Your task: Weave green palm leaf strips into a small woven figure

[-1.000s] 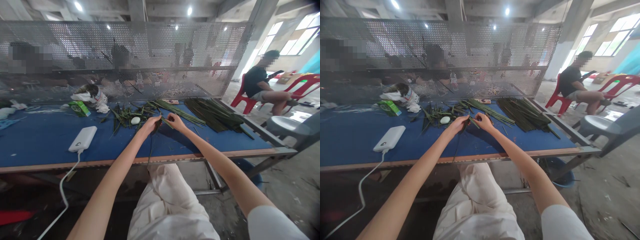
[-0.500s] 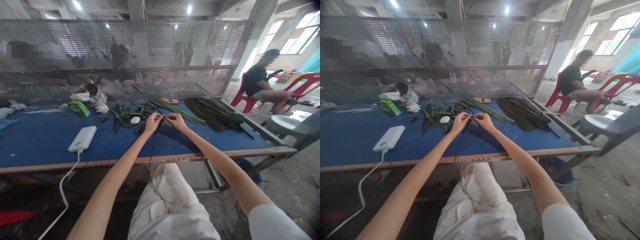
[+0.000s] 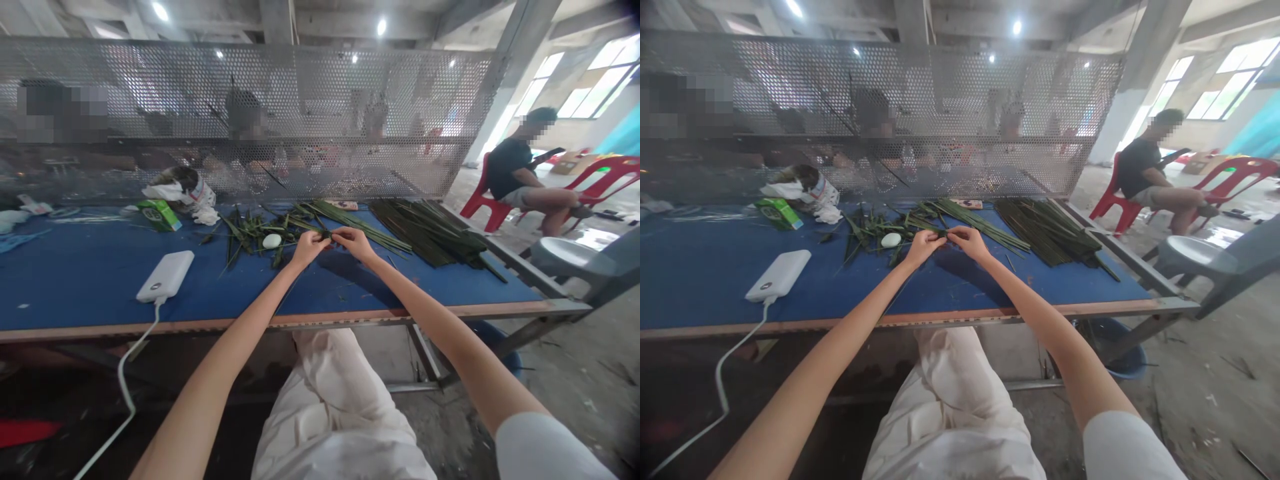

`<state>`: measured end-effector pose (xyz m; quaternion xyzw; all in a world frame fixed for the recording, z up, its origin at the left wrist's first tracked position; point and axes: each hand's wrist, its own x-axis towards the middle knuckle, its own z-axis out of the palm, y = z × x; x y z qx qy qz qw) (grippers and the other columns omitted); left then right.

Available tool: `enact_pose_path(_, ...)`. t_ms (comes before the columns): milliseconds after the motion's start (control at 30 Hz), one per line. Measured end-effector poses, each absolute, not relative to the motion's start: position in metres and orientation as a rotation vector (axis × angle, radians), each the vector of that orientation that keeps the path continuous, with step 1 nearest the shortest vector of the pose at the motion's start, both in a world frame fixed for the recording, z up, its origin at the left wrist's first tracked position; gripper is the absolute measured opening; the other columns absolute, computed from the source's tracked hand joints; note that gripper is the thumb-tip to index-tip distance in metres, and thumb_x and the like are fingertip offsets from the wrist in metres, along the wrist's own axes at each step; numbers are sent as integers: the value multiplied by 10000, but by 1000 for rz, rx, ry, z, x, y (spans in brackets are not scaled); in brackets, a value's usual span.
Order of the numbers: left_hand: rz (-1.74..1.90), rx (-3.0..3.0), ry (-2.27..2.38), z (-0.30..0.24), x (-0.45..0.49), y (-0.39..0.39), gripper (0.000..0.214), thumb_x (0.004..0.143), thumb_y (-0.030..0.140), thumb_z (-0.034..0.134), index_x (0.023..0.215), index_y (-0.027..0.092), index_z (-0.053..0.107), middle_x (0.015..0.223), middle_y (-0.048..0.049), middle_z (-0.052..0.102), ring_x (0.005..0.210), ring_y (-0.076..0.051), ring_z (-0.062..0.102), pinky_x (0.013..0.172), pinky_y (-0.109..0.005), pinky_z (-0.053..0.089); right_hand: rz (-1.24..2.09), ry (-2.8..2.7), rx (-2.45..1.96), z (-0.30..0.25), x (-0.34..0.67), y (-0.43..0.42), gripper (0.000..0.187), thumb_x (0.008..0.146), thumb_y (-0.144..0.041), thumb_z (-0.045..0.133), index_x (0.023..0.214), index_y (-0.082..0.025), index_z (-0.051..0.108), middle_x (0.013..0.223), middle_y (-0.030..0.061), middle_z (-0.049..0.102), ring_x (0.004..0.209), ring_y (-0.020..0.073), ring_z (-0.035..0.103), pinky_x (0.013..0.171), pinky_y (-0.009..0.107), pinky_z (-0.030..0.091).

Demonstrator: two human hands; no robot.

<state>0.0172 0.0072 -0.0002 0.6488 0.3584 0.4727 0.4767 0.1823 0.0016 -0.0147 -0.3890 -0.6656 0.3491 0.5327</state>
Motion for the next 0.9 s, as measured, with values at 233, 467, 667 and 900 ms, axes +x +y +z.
enact_pose_path(233,1160,1447,827,5,15,10,125,624,245,722,672,133,693,653,-44,673,637,-183,623,679,-309,492,800,-1493,-981,-8,177,-6,449,700,-602,666,741,-158,619,613,5,556,545,102,442,501,233,342)
enact_pose_path(467,1114,1456,810,3,13,12,190,666,303,676,595,129,704,597,-52,662,582,-159,597,633,-275,467,820,-1525,-966,-10,176,-5,483,677,-638,657,714,-158,619,583,-4,521,528,95,387,481,237,280)
enact_pose_path(667,1126,1333,873,0,13,12,297,630,408,786,681,119,744,638,-73,693,598,-178,624,642,-291,483,806,-1565,-959,-11,176,-2,508,692,-669,627,710,-161,608,574,-8,497,521,97,391,477,237,288)
enact_pose_path(900,1160,1269,828,2,13,10,300,594,397,816,681,124,726,667,-68,701,608,-184,628,662,-314,505,826,-1580,-945,-9,178,-4,473,703,-632,642,691,-160,615,588,-1,520,522,96,392,476,239,287)
